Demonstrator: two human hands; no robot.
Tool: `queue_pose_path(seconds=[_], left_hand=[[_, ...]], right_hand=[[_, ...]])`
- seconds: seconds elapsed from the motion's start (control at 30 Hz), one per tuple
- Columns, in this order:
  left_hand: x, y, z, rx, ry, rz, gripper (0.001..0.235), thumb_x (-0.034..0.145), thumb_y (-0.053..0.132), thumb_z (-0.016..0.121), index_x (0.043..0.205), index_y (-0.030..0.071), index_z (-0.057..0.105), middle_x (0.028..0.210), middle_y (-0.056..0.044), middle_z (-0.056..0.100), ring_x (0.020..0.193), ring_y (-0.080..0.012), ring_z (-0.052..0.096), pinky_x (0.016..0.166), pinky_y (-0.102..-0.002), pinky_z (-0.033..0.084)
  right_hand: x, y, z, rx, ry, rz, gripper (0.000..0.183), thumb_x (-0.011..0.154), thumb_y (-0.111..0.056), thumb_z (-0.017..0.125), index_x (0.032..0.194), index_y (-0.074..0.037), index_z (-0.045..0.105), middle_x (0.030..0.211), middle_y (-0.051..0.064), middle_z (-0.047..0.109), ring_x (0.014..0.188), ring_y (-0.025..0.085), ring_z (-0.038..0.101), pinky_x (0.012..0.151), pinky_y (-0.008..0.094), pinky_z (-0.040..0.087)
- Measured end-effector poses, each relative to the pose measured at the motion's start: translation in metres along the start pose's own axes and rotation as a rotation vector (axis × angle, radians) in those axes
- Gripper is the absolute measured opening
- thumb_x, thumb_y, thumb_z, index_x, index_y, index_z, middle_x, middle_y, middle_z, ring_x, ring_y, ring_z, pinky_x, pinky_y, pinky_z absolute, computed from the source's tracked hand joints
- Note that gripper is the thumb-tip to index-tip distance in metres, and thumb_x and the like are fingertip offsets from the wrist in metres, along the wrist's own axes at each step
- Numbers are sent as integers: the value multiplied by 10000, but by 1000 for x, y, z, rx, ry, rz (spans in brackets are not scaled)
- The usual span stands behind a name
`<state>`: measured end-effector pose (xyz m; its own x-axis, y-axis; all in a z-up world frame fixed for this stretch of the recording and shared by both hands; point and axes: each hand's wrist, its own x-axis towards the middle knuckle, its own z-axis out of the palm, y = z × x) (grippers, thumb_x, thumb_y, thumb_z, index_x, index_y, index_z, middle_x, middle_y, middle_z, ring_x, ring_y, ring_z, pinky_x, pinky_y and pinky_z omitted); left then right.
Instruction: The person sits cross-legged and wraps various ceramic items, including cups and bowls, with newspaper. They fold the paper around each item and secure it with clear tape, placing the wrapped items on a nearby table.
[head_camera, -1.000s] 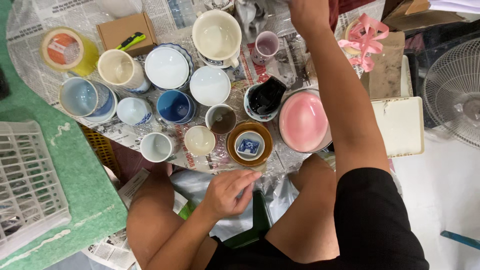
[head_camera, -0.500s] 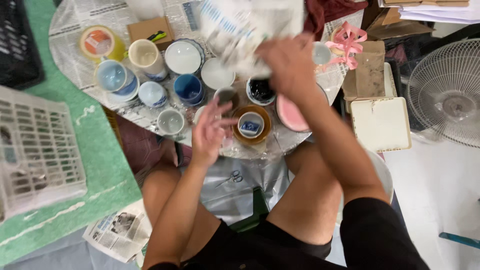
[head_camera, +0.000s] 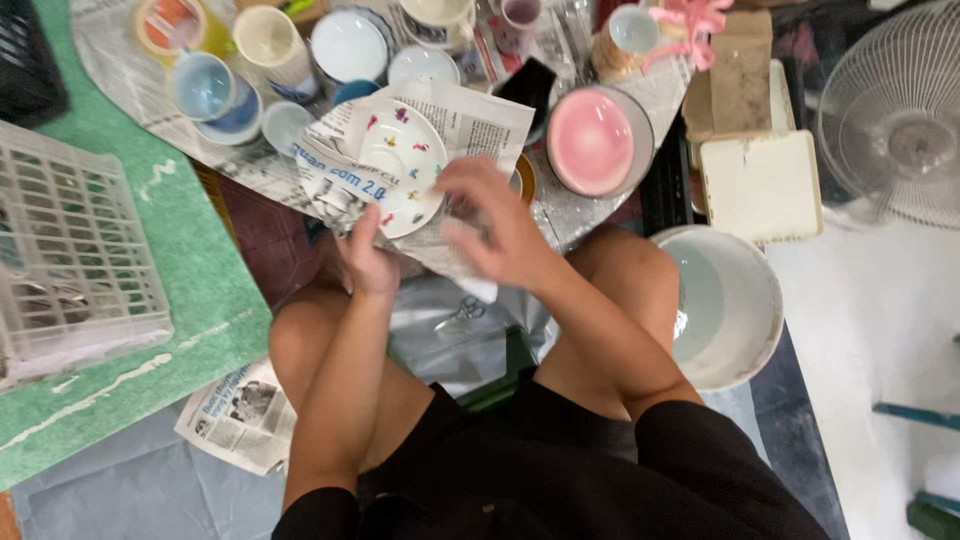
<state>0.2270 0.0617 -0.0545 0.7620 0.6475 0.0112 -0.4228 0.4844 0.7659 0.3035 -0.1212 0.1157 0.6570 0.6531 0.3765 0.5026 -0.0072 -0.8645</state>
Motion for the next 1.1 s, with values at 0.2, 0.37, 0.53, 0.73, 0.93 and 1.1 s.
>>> queue_pose_path(seconds=[0.2,0.37,0.53,0.73,0.93,1.1], left_hand=[[-14,0,12,258,-193,-74,502,969,38,677,1430,-41,495,1313,-130,630,1168,-214,613,1042,-349,489],[-9,6,41,308,-235,-24,671,989,46,680,1557,-16,328,1463,-96,542,1310,-178,547,1154,-323,421],[-10,2,54,323,-278,-31,651,1059,94,690,1601,-30,351,1490,-125,546,1340,-200,533,1202,-346,395],[6,15,49,237,-131,-68,645,1034,125,712,1568,-41,391,1437,-158,578,1320,-254,581,1182,-390,448],[10,5,4,233,-126,-90,546,990,60,643,1498,-24,460,1300,-105,641,1156,-211,617,1041,-352,488],[-2,-10,-18,386,-228,-159,458,984,30,605,1432,-38,536,1206,-55,666,1027,-131,613,926,-282,486]], right_hand=[[-12,54,-5,78,112,334,381,1019,-258,663,1286,-3,568,1074,89,679,948,105,659,813,269,543],[-14,70,-41,108,198,450,315,1090,-277,590,1194,2,692,880,24,694,798,58,601,696,257,516],[-23,79,-108,-10,227,436,326,1086,-290,625,1142,20,707,879,12,709,794,61,622,696,261,529],[-33,131,-182,-138,381,541,341,1078,-308,649,1073,22,733,845,4,720,745,69,618,672,286,518],[-51,181,-205,-328,391,702,407,1036,-381,664,983,13,750,767,50,742,668,121,663,639,332,525],[-57,209,-207,-451,362,670,397,1011,-384,692,978,4,766,773,117,745,669,178,698,646,362,533]])
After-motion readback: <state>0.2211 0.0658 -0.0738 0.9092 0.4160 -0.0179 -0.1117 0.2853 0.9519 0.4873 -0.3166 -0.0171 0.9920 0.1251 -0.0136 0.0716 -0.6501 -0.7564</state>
